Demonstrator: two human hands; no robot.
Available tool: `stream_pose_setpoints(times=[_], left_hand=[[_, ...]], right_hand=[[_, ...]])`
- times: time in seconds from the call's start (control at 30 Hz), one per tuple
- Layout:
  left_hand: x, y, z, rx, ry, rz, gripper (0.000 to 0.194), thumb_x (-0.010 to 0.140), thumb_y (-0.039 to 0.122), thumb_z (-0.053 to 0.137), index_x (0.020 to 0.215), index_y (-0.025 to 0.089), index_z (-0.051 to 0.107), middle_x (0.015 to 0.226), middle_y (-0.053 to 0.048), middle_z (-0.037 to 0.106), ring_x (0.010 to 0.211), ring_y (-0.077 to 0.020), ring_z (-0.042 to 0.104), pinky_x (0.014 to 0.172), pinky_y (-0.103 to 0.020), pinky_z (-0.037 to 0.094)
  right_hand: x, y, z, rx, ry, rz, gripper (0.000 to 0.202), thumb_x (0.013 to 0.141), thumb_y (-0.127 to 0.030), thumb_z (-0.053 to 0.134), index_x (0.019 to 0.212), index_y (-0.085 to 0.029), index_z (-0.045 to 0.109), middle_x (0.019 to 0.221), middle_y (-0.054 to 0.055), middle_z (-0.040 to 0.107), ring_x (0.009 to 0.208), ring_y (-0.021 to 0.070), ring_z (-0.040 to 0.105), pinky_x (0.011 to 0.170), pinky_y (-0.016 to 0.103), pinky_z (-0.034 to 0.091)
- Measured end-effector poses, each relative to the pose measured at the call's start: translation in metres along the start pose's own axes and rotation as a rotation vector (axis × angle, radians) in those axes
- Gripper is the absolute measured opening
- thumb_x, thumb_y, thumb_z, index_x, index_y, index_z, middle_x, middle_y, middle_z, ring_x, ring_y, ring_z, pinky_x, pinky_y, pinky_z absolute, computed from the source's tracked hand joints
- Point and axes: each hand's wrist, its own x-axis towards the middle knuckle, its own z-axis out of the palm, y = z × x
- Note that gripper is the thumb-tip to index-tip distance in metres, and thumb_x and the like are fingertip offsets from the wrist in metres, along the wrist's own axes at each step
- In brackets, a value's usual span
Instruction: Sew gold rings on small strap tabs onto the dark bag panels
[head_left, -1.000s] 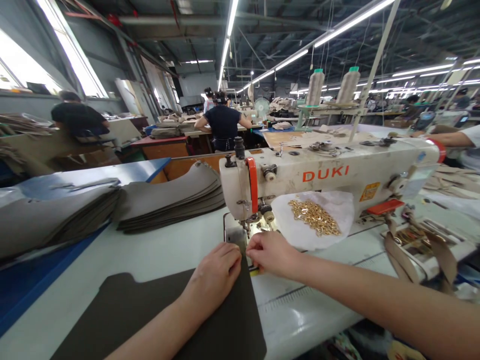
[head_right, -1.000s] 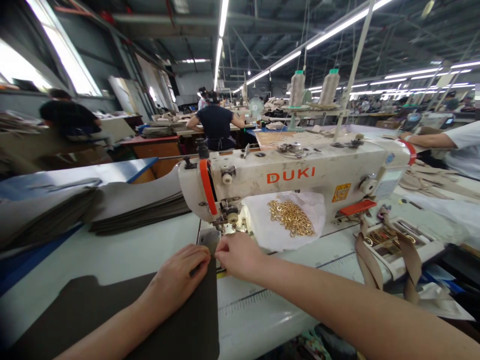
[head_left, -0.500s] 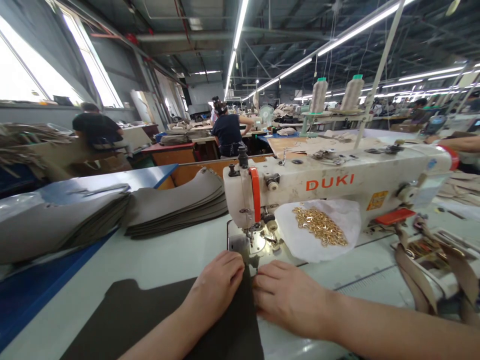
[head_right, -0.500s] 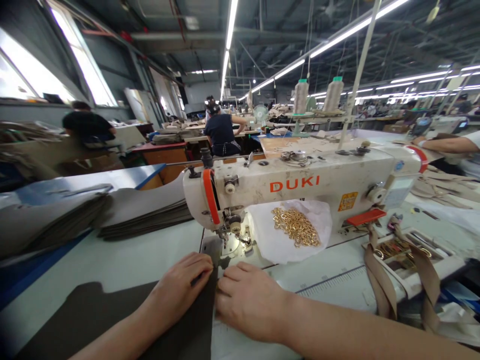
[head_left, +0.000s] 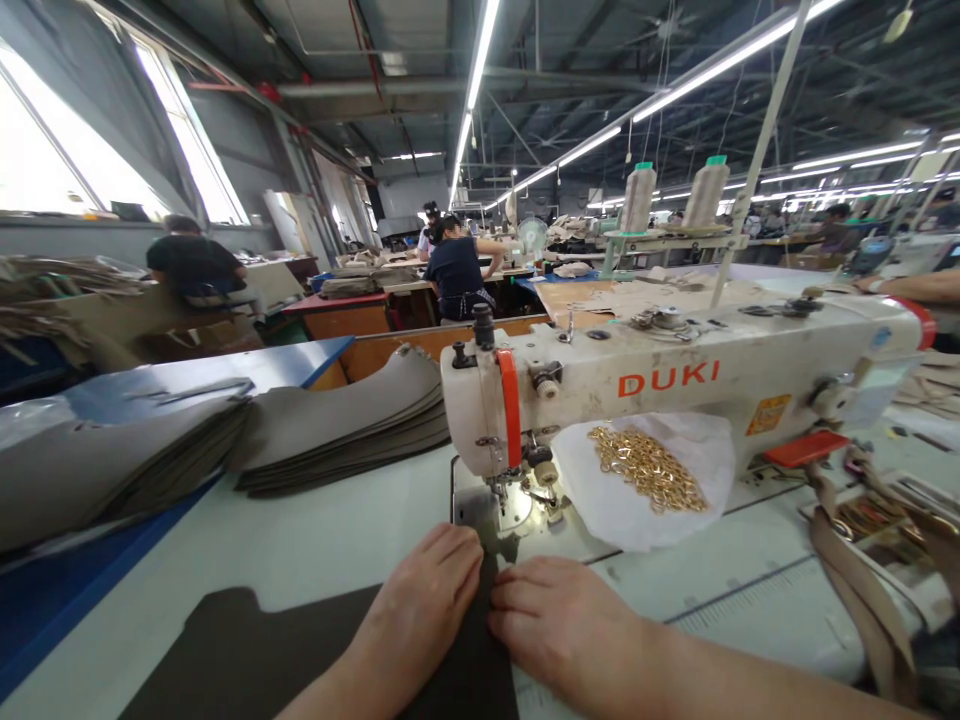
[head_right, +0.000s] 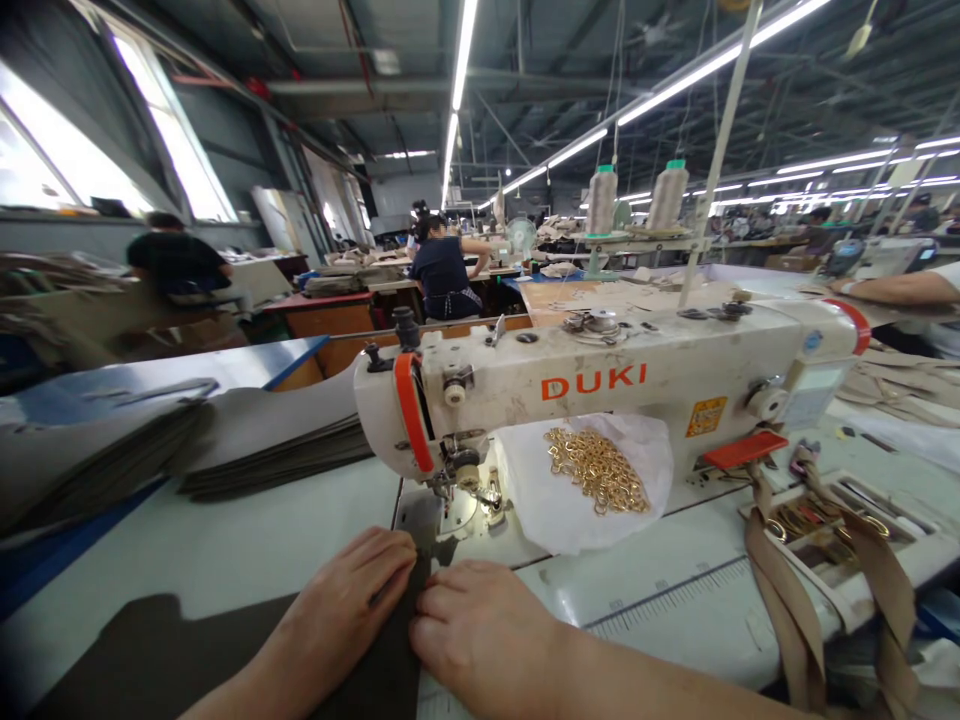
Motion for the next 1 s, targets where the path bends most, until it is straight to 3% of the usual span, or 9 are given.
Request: stream_pose_setpoints(times=[0.3, 0.53, 1.0], left_hand=[[0.0011, -0.0007, 0.0018, -0.029, -0.029, 0.037, 0.026, 0.094, 0.012, 0.036, 0.078, 0.017, 0.056, 0.075, -0.003, 0.061, 0.07, -0.0167, 0.057, 0.068, -0.029, 0.052], [0.0057, 0.0026, -0.0007, -0.014, 0.06, 0.067, 0.029, 0.096, 0.014, 0.033, 0.079, 0.018, 0.056, 0.073, -0.002, 0.062, 0.069, -0.0152, 0.058, 0.067, -0.028, 0.053], [0.0017, 0.0021, 0.003, -0.001, 0.018, 0.02, 0.028, 0.095, 0.012, 0.033, 0.08, 0.018, 0.056, 0.074, -0.002, 0.062, 0.07, -0.0161, 0.058, 0.068, -0.029, 0.054]], right_hand=[[0.0001, 0.0, 0.0011, 0.026, -0.013, 0.016, 0.015, 0.094, -0.018, 0.047, 0.094, -0.016, 0.062, 0.096, 0.007, 0.067, 0.094, 0.0174, 0.057, 0.088, 0.029, 0.044], [0.0017, -0.0011, -0.0048, -0.001, -0.027, 0.001, 0.015, 0.094, -0.018, 0.047, 0.094, -0.015, 0.061, 0.094, 0.007, 0.066, 0.092, 0.0171, 0.057, 0.087, 0.03, 0.044], [0.0011, -0.0027, -0.0053, -0.021, -0.035, 0.007, 0.015, 0.094, -0.017, 0.047, 0.095, -0.012, 0.061, 0.098, 0.007, 0.065, 0.093, 0.0175, 0.055, 0.089, 0.029, 0.043]])
